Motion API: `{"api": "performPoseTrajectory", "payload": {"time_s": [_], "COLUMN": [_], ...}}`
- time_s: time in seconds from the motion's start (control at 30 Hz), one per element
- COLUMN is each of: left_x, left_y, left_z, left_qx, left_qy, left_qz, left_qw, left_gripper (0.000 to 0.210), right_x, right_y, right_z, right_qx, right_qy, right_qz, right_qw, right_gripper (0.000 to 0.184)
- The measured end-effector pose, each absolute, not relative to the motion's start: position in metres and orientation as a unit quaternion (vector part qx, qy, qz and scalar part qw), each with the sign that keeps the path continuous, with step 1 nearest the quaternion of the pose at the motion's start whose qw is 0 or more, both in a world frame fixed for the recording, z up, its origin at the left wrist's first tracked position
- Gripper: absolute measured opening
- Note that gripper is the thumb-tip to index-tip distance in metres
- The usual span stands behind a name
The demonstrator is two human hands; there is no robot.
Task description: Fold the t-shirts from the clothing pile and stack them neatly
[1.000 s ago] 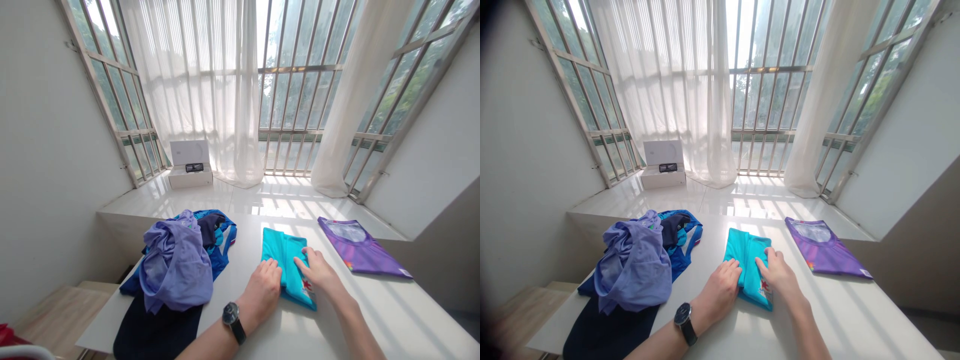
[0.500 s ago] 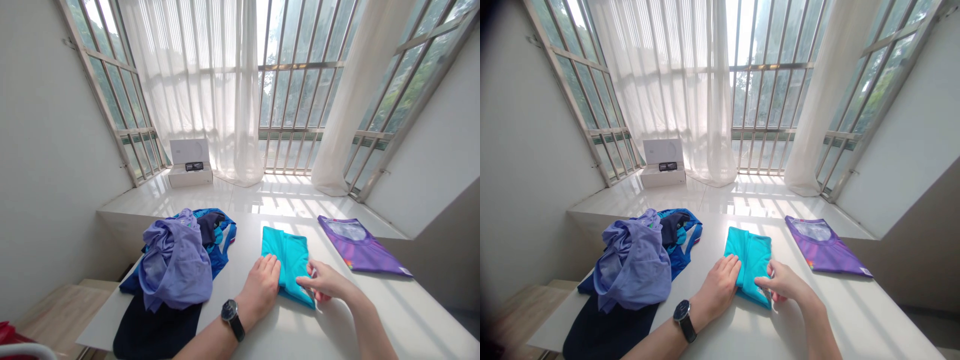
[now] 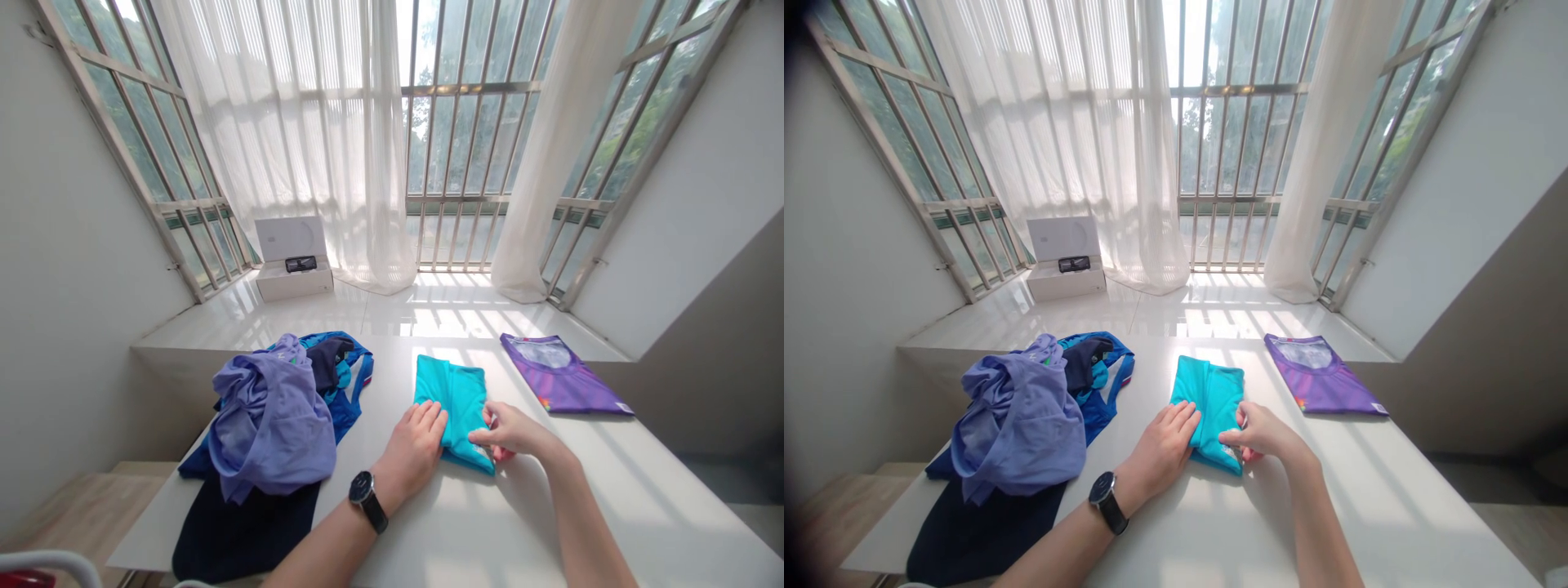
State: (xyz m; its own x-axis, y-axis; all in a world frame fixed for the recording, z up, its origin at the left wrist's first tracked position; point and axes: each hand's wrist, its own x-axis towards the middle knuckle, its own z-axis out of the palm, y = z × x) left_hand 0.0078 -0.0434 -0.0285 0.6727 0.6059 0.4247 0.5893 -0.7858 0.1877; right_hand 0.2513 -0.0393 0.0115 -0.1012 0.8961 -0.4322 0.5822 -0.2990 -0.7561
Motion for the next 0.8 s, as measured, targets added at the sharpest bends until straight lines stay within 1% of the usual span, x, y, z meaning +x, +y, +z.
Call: {"api": "performPoseTrajectory", "payload": {"time_s": [0.1, 0.17, 0.27, 0.33, 0.43, 0.53, 0.63, 0.8], "left_x": [0.008, 0.008, 0.008, 0.008, 0.009, 0.009, 0.008, 0.006], "left_y": [-0.043, -0.042, -0.040, -0.039, -0.038, -0.038, -0.039, -0.038], "left_z": [-0.030, -0.030, -0.030, -0.030, -0.029, -0.029, -0.029, -0.031], "left_qx": [0.913, 0.910, 0.904, 0.901, 0.898, 0.899, 0.902, 0.903], "left_qy": [0.326, 0.331, 0.341, 0.346, 0.351, 0.347, 0.340, 0.336], "left_qz": [0.243, 0.247, 0.253, 0.255, 0.256, 0.257, 0.259, 0.259], "left_qw": [0.027, 0.035, 0.049, 0.059, 0.068, 0.069, 0.067, 0.064], "left_gripper": [0.048, 0.049, 0.050, 0.051, 0.051, 0.050, 0.049, 0.047], "right_x": [0.251, 0.249, 0.240, 0.230, 0.215, 0.203, 0.196, 0.195], "right_y": [-0.040, -0.042, -0.054, -0.068, -0.087, -0.097, -0.099, -0.096], "right_z": [0.020, 0.028, 0.040, 0.040, 0.025, -0.001, -0.017, -0.012], "right_qx": [-0.656, -0.668, -0.667, -0.644, -0.613, -0.608, -0.594, -0.595], "right_qy": [-0.579, -0.618, -0.676, -0.700, -0.731, -0.748, -0.760, -0.776], "right_qz": [0.459, 0.382, 0.248, 0.226, 0.176, 0.066, -0.011, -0.036], "right_qw": [0.150, 0.158, 0.191, 0.213, 0.243, 0.260, 0.262, 0.207], "right_gripper": [0.049, 0.044, 0.036, 0.027, 0.024, 0.019, 0.021, 0.031]}}
